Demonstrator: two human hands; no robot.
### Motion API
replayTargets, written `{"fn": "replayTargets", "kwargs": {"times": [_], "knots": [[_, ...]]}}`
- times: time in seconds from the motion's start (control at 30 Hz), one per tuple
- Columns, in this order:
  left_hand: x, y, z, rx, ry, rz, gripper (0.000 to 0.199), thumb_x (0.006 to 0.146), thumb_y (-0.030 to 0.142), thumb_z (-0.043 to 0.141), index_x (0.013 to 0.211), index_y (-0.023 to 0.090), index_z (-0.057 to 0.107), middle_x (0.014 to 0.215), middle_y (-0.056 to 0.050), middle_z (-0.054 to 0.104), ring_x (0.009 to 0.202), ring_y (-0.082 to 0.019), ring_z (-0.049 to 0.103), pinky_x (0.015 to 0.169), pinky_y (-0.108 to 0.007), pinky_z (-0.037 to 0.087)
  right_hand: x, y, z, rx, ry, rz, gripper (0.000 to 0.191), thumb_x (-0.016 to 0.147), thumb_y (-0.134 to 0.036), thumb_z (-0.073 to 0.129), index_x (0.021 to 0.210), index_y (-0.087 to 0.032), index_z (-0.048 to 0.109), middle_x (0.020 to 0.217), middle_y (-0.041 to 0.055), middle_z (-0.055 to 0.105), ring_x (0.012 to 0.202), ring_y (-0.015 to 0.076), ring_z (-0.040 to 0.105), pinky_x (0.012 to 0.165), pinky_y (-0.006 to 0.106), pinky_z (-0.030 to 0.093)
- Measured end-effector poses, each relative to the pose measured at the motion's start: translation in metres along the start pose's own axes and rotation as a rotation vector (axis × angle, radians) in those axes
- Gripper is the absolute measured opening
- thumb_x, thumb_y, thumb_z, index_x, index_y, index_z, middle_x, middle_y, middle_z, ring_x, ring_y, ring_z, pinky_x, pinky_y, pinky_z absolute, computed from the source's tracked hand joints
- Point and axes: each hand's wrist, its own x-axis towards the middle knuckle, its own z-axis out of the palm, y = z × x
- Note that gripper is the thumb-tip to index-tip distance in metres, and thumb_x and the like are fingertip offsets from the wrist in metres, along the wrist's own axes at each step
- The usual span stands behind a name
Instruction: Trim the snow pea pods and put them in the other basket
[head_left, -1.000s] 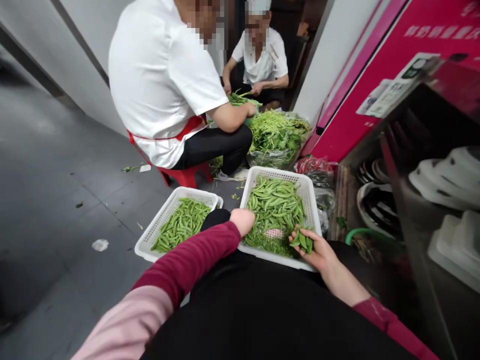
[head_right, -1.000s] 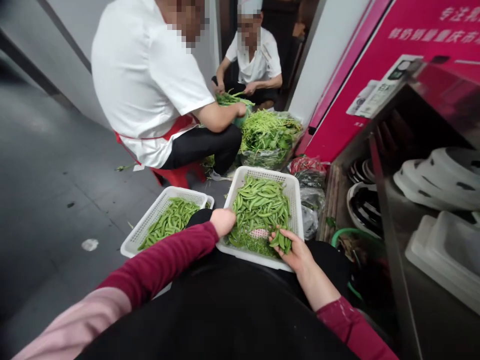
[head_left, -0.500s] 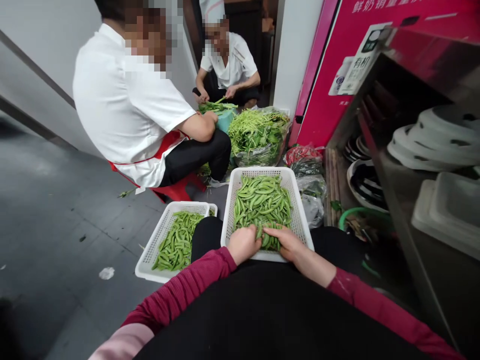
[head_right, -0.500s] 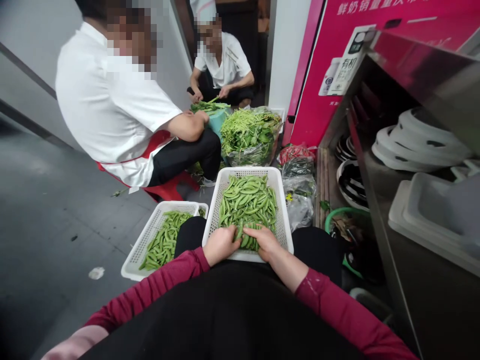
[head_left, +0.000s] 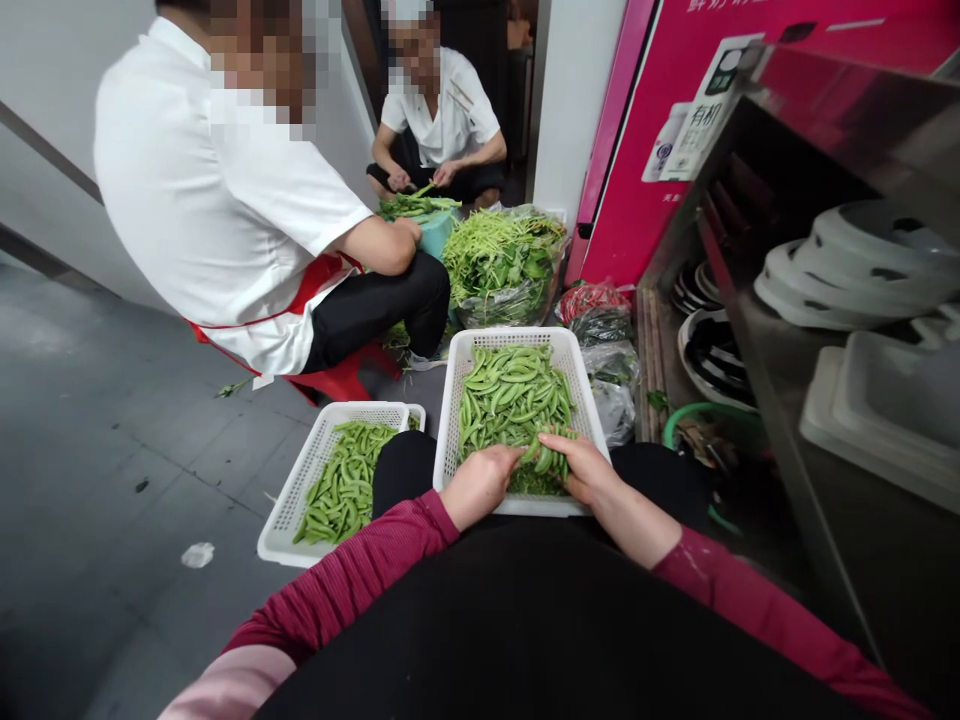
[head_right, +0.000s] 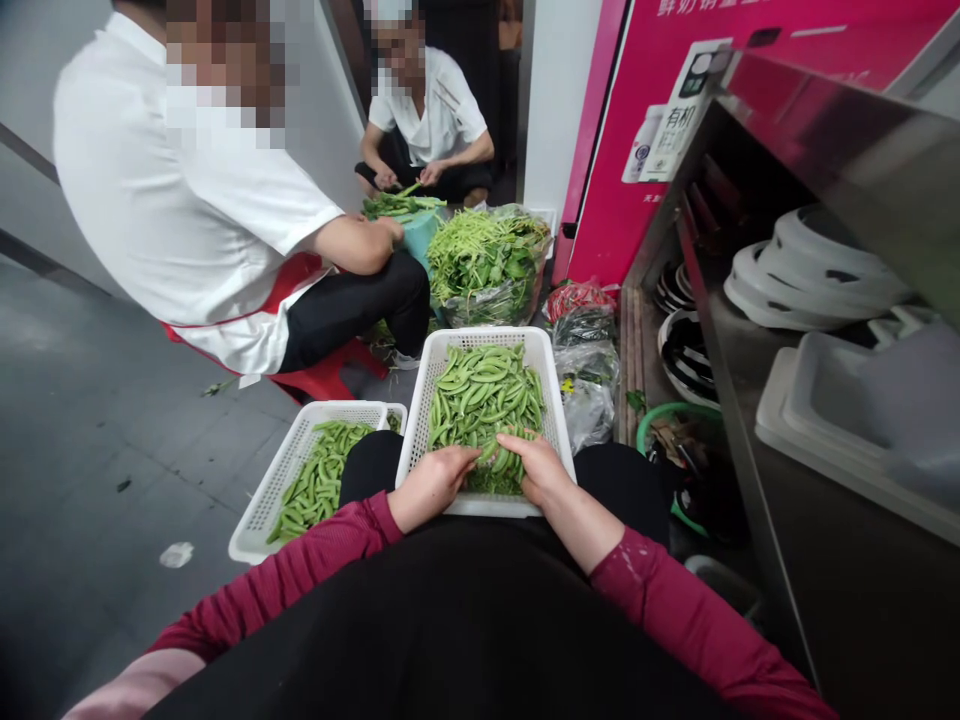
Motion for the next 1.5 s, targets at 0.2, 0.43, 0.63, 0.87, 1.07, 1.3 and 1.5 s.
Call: {"fn": "replayTargets", "kwargs": {"times": [0.2, 0.43, 0.63, 0.87, 1.07, 1.3, 1.5], "knots": [[-0.009, 0.009, -0.008, 0.055, -0.087, 0.033, 0.029, 0.077, 0.008, 0.037, 0.101, 0.012, 0.052, 0.081, -0.006, 0.058, 0.075, -0.013, 0.055, 0.071, -0.024, 0.045, -0.006, 0.000, 0.005, -0.024, -0.053, 0.110, 0.018, 0.057, -0.017, 0.071, 0.071, -0.018, 0.060, 0.060, -0.0009, 0.065, 0.051, 0.0145, 0.060, 0.045, 0.022, 0.044], [0.006, -0.009, -0.014, -0.180, 0.043, -0.265, 0.022, 0.083, 0.016, 0.034, 0.087, 0.014, 0.056, 0.067, -0.002, 0.059, 0.060, -0.011, 0.056, 0.064, -0.023, 0.045, -0.014, -0.005, -0.004, -0.049, -0.312, 0.181, 0.021, 0.057, -0.014, 0.070, 0.077, -0.014, 0.063, 0.072, 0.0037, 0.067, 0.062, 0.0167, 0.062, 0.058, 0.026, 0.049], [0.014, -0.023, -0.024, -0.153, 0.073, -0.312, 0.028, 0.081, 0.014, 0.036, 0.104, 0.015, 0.052, 0.086, -0.005, 0.059, 0.073, -0.013, 0.058, 0.070, -0.025, 0.047, -0.025, -0.011, -0.004, -0.103, -0.286, 0.253, 0.023, 0.057, -0.010, 0.068, 0.079, -0.017, 0.065, 0.075, 0.0029, 0.068, 0.061, 0.0162, 0.062, 0.057, 0.025, 0.049], [0.005, 0.014, -0.029, 0.334, -0.139, 0.121, 0.029, 0.085, 0.019, 0.035, 0.112, 0.019, 0.044, 0.099, -0.007, 0.049, 0.088, -0.016, 0.053, 0.074, -0.025, 0.045, -0.018, -0.007, -0.011, -0.110, -0.345, 0.261, 0.023, 0.059, -0.013, 0.068, 0.082, -0.017, 0.065, 0.073, 0.0021, 0.067, 0.063, 0.0156, 0.062, 0.065, 0.028, 0.049], [0.019, 0.006, -0.038, 0.398, -0.291, 0.303, 0.018, 0.083, 0.016, 0.036, 0.091, 0.014, 0.052, 0.084, -0.009, 0.054, 0.076, -0.017, 0.055, 0.064, -0.027, 0.045, -0.014, -0.013, -0.013, -0.390, -0.390, 0.078, 0.028, 0.057, -0.021, 0.071, 0.083, -0.014, 0.066, 0.078, 0.0034, 0.067, 0.071, 0.0153, 0.060, 0.071, 0.027, 0.045], [0.029, 0.011, -0.036, -0.079, -0.314, -0.028, 0.019, 0.080, 0.022, 0.037, 0.081, 0.013, 0.054, 0.067, -0.004, 0.056, 0.059, -0.013, 0.055, 0.058, -0.024, 0.046, -0.024, -0.016, 0.003, -1.038, -0.243, -0.316, 0.022, 0.054, -0.019, 0.068, 0.076, -0.022, 0.068, 0.063, -0.0035, 0.063, 0.059, 0.0141, 0.054, 0.058, 0.024, 0.041], [0.015, 0.009, 0.013, -0.410, -0.370, -0.386, 0.023, 0.081, 0.020, 0.033, 0.083, 0.014, 0.055, 0.050, 0.003, 0.046, 0.044, -0.009, 0.049, 0.048, -0.020, 0.043, -0.023, -0.011, -0.011, -0.576, 0.030, -0.407, 0.011, 0.060, -0.021, 0.066, 0.070, -0.020, 0.065, 0.070, -0.0014, 0.064, 0.063, 0.0141, 0.056, 0.063, 0.024, 0.042]]}}
